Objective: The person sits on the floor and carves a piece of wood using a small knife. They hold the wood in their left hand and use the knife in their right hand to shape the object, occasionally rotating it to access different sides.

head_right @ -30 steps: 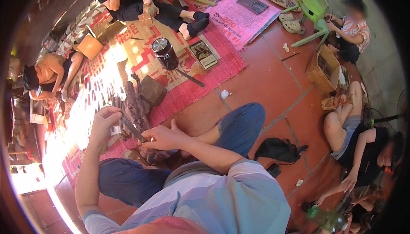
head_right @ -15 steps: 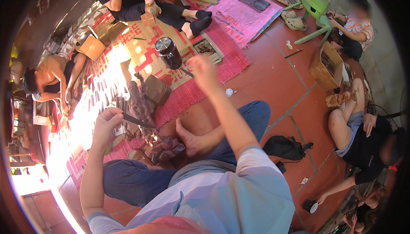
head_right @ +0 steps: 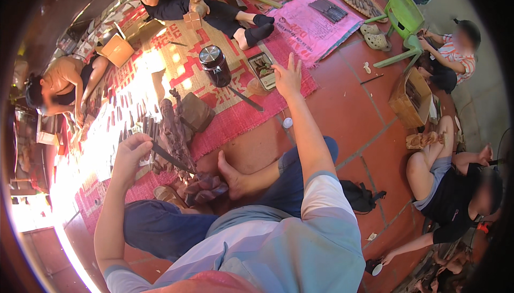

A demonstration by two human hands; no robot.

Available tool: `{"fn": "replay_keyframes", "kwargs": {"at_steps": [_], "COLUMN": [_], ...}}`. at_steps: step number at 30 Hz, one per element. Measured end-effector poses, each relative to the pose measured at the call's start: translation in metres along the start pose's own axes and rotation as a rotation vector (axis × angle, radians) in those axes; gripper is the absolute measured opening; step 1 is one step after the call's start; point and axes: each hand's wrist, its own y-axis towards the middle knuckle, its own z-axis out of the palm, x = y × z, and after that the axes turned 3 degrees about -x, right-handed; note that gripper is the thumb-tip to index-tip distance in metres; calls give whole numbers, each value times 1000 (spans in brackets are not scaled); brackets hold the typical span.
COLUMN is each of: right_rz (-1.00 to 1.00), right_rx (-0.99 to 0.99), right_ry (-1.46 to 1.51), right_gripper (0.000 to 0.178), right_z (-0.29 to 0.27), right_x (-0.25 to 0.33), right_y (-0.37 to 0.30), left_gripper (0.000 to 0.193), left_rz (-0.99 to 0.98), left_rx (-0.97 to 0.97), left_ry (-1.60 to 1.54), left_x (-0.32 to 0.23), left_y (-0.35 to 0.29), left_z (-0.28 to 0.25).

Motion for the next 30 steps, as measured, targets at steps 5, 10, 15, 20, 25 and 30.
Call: {"fn": "replay_keyframes", "kwargs": {"at_steps": [5,10,15,20,25,30], "right_rz": [1,49,35,55,42,-3], "right_rx": [24,88,-61,-91,-120,-225], "right_ry": [-2,-15,159,247,269,417], "right_gripper": [25,25,27,30,32,32], "right_z": [6,-3,-4,-9,-13,-42], "right_x": [-4,8,8,19,22,88], "right_y": [1,1,0,-13,-20,-63], "left_gripper": [11,10,10,11,11,11], "left_rz": [3,-9,1,-1,-2,0], "left_rx": [4,7,12,7,10,3], "left_ry": [-23,-26,-33,-26,-38,-53], "left_x": [2,1,3,3,3,4], "left_y": [3,4,6,7,8,7], "left_z": [0,0,0,0,1,0]}}
